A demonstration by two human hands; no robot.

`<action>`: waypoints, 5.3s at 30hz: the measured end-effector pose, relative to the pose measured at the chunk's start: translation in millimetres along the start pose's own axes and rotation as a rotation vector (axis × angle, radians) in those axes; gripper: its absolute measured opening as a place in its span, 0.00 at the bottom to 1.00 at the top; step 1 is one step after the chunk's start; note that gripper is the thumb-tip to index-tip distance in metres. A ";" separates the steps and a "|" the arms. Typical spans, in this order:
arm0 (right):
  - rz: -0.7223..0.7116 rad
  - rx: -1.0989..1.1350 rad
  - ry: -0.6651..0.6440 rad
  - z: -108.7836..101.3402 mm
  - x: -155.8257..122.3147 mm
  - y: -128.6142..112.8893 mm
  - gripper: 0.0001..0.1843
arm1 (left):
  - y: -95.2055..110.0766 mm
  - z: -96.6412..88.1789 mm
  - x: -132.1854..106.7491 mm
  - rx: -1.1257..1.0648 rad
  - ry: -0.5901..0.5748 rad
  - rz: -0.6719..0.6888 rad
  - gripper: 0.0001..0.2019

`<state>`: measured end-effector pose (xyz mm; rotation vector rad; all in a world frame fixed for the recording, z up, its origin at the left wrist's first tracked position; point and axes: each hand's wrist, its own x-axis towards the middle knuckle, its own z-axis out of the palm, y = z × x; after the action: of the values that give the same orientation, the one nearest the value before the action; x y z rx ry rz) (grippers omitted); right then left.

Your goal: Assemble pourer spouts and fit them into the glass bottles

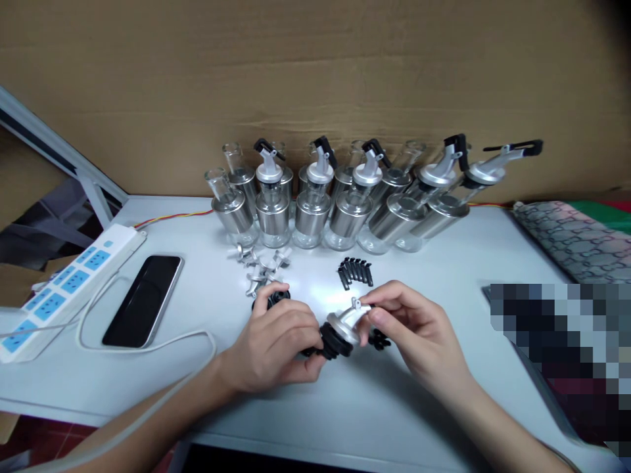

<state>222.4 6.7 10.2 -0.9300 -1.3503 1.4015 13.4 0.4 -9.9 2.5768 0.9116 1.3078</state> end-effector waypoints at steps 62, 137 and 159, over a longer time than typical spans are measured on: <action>0.021 -0.167 -0.043 4.0 0.2 -5.3 0.09 | 2.3 -0.9 3.6 0.047 -0.076 0.018 0.10; -0.217 -0.539 -0.235 11.7 -5.0 -2.5 0.20 | 0.6 -7.1 7.6 -0.151 -0.398 -0.257 0.13; -0.153 -0.570 -0.256 15.8 -8.1 -3.0 0.19 | 1.3 -4.1 4.5 -0.100 -0.350 -0.249 0.06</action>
<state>209.9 -5.5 14.1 -0.9995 -2.0327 1.0567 12.8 1.2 -3.9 2.4107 1.0247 0.7852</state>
